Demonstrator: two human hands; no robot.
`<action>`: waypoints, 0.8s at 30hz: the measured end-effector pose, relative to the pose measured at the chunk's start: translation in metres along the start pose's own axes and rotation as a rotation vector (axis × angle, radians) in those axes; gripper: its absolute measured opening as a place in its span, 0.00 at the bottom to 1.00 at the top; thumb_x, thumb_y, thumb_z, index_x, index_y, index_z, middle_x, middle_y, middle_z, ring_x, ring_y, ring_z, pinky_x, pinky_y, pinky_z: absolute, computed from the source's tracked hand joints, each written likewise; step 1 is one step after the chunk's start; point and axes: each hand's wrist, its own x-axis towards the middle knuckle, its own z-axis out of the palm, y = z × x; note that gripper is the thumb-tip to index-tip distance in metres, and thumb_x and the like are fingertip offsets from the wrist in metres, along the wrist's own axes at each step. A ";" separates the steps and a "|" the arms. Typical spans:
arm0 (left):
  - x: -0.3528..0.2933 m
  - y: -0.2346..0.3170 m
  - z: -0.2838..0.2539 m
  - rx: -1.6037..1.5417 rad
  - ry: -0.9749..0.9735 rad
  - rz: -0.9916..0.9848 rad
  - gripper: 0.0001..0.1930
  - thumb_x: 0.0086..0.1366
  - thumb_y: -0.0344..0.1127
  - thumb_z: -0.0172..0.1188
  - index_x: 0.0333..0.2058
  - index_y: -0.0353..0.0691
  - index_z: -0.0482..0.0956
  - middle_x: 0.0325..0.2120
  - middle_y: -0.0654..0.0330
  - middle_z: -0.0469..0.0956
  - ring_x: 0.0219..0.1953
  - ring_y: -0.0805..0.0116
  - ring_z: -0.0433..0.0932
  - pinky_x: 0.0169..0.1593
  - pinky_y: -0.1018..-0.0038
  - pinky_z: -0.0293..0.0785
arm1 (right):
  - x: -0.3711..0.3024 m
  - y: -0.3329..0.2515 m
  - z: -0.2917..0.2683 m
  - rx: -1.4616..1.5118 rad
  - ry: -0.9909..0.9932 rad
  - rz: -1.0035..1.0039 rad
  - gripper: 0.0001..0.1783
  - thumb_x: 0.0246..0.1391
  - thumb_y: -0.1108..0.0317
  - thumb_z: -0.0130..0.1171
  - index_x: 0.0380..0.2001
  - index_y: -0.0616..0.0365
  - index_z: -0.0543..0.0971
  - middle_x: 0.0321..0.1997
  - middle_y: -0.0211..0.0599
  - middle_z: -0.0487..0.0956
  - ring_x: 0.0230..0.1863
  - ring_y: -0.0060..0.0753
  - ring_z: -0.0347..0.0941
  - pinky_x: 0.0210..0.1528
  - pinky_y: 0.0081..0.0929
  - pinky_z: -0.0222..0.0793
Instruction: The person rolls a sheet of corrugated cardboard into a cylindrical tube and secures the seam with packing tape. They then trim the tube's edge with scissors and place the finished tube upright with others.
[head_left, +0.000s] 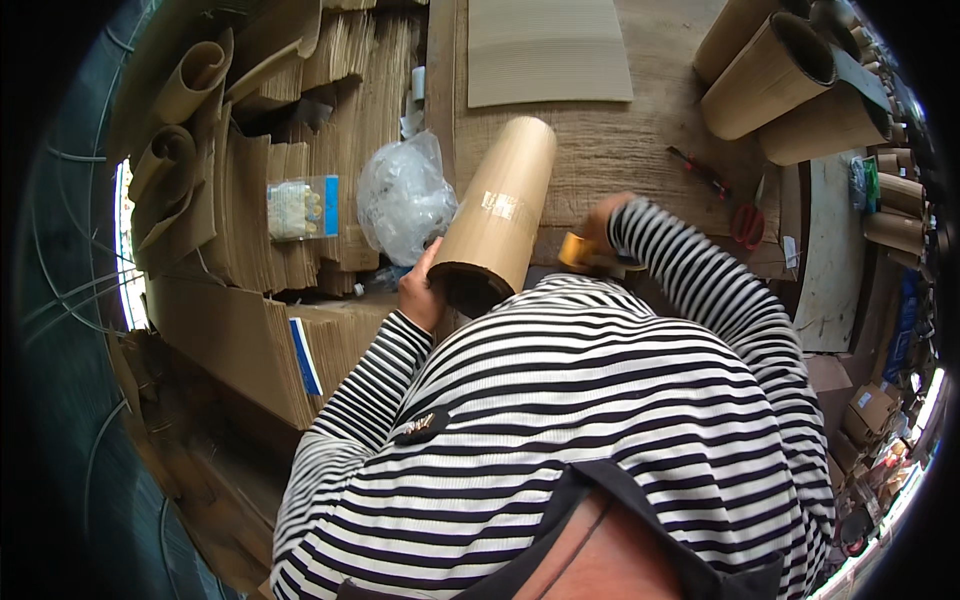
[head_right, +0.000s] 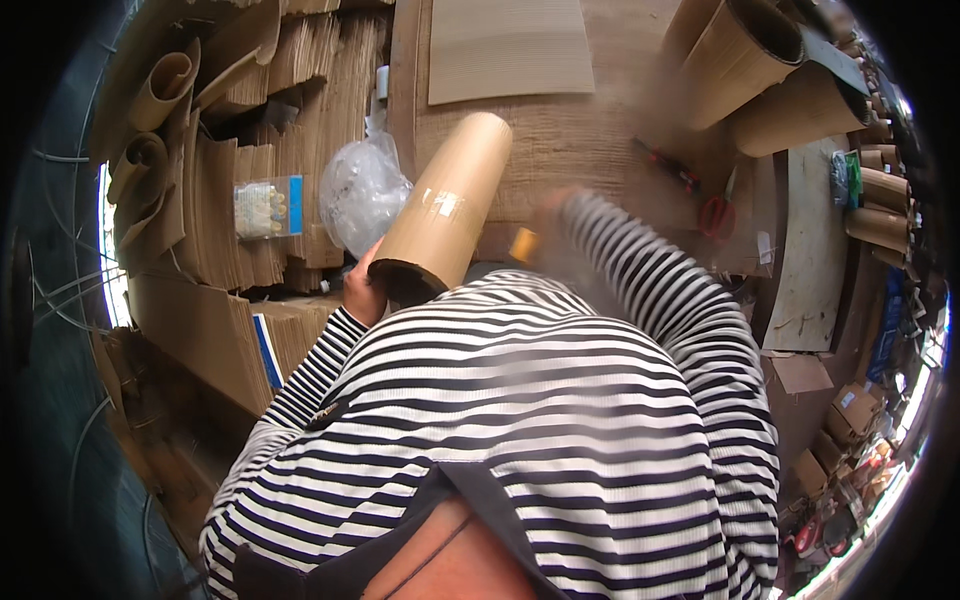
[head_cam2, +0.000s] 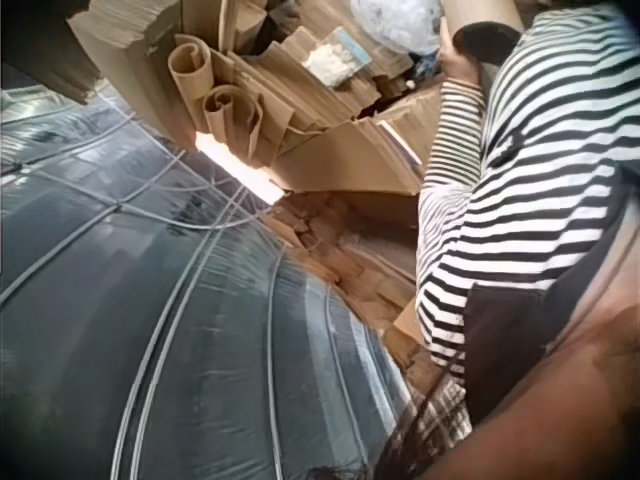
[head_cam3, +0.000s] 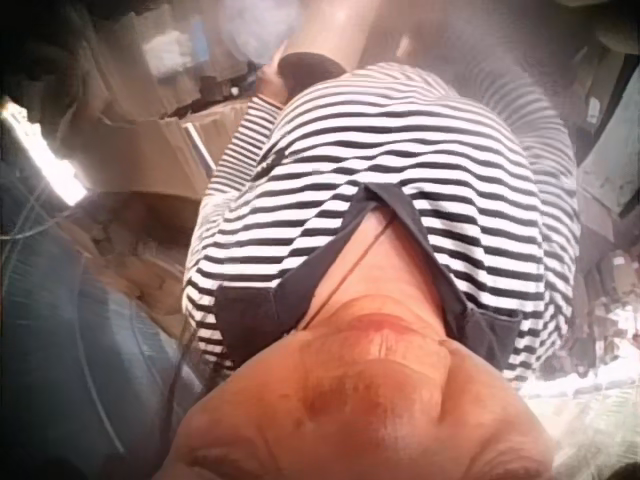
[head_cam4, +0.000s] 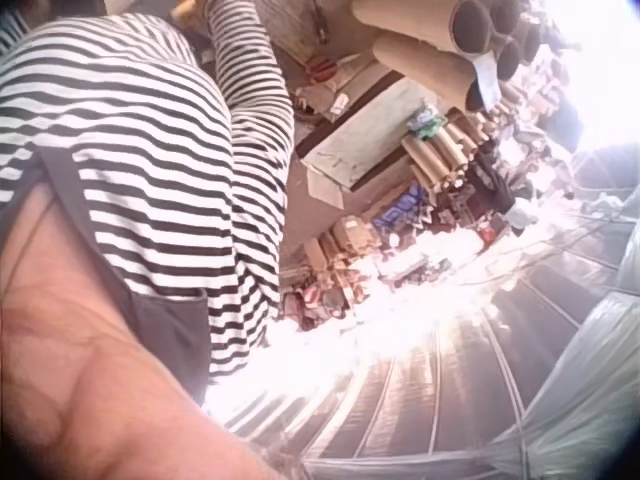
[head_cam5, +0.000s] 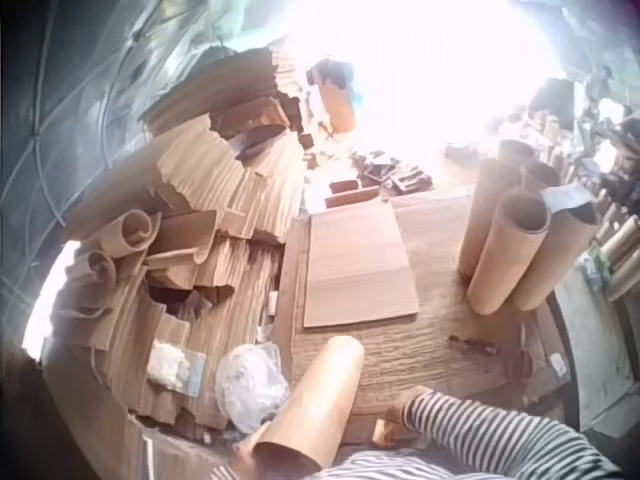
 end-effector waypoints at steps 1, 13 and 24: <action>0.008 0.004 -0.003 -0.015 -0.007 -0.033 0.24 0.68 0.31 0.61 0.62 0.36 0.73 0.54 0.41 0.80 0.56 0.47 0.81 0.58 0.63 0.78 | 0.045 0.013 0.039 0.054 0.158 0.052 0.30 0.56 0.54 0.62 0.63 0.43 0.78 0.61 0.44 0.80 0.61 0.41 0.77 0.63 0.37 0.72; 0.184 0.126 -0.009 0.189 -0.081 0.255 0.18 0.67 0.34 0.51 0.51 0.36 0.82 0.44 0.40 0.83 0.47 0.45 0.83 0.53 0.59 0.80 | 0.167 0.177 0.209 1.442 0.954 0.435 0.40 0.57 0.62 0.70 0.70 0.51 0.66 0.53 0.44 0.78 0.51 0.44 0.77 0.52 0.50 0.76; 0.167 0.165 0.008 0.279 -0.250 0.312 0.16 0.71 0.40 0.57 0.50 0.38 0.83 0.43 0.46 0.84 0.45 0.50 0.84 0.50 0.64 0.80 | -0.126 0.037 0.046 0.501 2.002 -0.247 0.24 0.53 0.71 0.67 0.55 0.57 0.80 0.48 0.44 0.80 0.45 0.44 0.80 0.51 0.36 0.78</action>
